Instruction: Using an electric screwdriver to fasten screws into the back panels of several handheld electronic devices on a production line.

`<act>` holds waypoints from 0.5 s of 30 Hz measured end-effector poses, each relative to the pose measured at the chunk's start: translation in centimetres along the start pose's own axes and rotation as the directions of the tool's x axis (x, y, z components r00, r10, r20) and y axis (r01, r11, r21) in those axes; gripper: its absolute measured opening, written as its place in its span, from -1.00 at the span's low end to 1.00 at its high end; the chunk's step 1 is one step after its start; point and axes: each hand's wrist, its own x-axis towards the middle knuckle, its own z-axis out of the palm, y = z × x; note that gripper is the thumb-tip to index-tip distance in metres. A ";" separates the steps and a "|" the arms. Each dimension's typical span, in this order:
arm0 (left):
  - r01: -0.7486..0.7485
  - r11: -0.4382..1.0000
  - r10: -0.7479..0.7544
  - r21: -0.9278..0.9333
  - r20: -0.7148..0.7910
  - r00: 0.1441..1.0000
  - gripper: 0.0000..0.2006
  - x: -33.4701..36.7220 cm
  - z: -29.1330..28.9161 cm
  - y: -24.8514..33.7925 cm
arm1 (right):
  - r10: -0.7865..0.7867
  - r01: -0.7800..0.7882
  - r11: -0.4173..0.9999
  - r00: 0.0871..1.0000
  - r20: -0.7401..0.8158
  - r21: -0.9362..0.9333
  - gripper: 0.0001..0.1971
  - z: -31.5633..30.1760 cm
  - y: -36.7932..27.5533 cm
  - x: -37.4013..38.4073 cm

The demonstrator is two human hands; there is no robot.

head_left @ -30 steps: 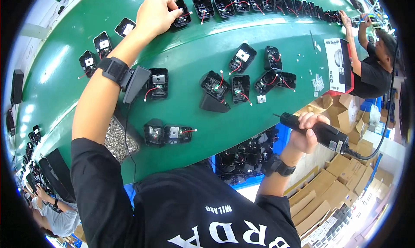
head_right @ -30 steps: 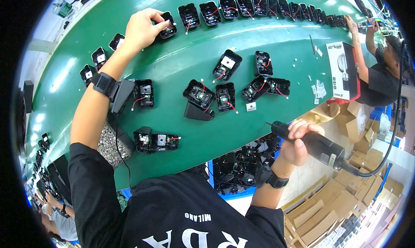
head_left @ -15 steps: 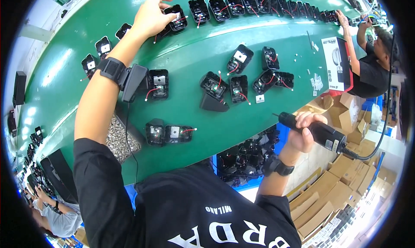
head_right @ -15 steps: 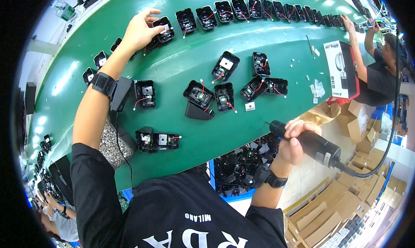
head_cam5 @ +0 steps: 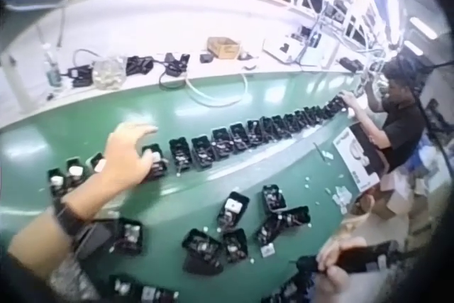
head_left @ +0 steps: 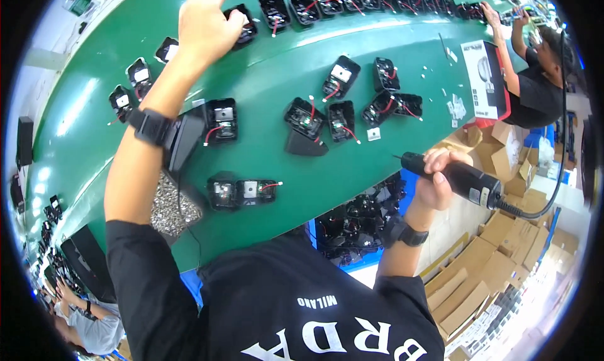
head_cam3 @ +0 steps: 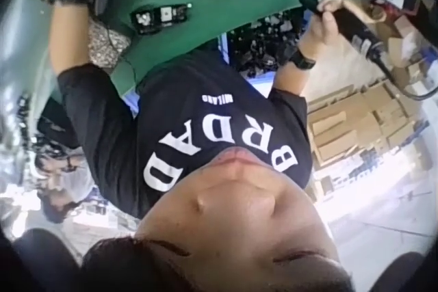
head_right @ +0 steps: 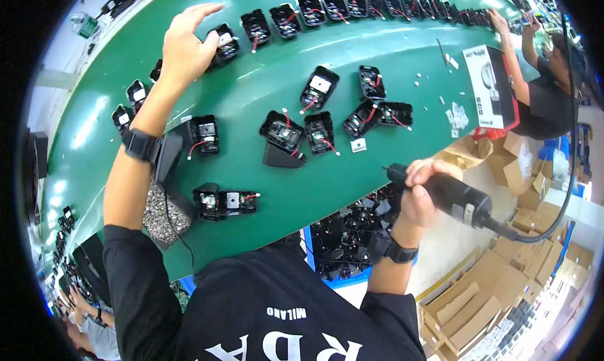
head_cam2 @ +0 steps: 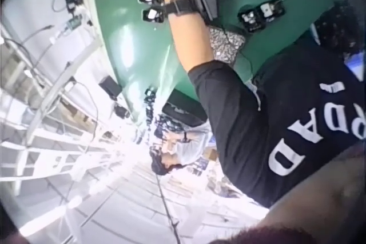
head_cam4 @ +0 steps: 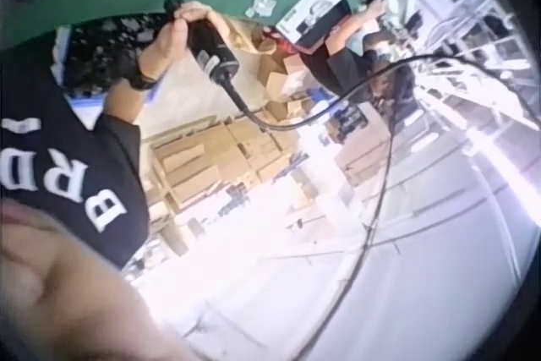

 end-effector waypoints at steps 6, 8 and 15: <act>-0.196 0.918 0.386 -0.346 0.660 0.645 -0.81 -0.2 -0.5 17.6 | 0.053 -0.053 0.998 0.998 -0.020 -0.015 -0.53 -0.4 -0.2 -0.5; -0.230 0.852 0.513 -0.470 0.666 0.541 -0.85 -2.7 1.1 20.9 | 0.041 -0.041 0.999 0.999 0.003 -0.029 -0.53 0.0 -0.2 -0.2; -0.336 0.836 0.543 -0.433 0.569 0.617 -0.88 -6.0 4.9 24.8 | 0.019 -0.019 1.000 1.000 0.016 -0.021 -0.53 0.2 -0.3 -0.2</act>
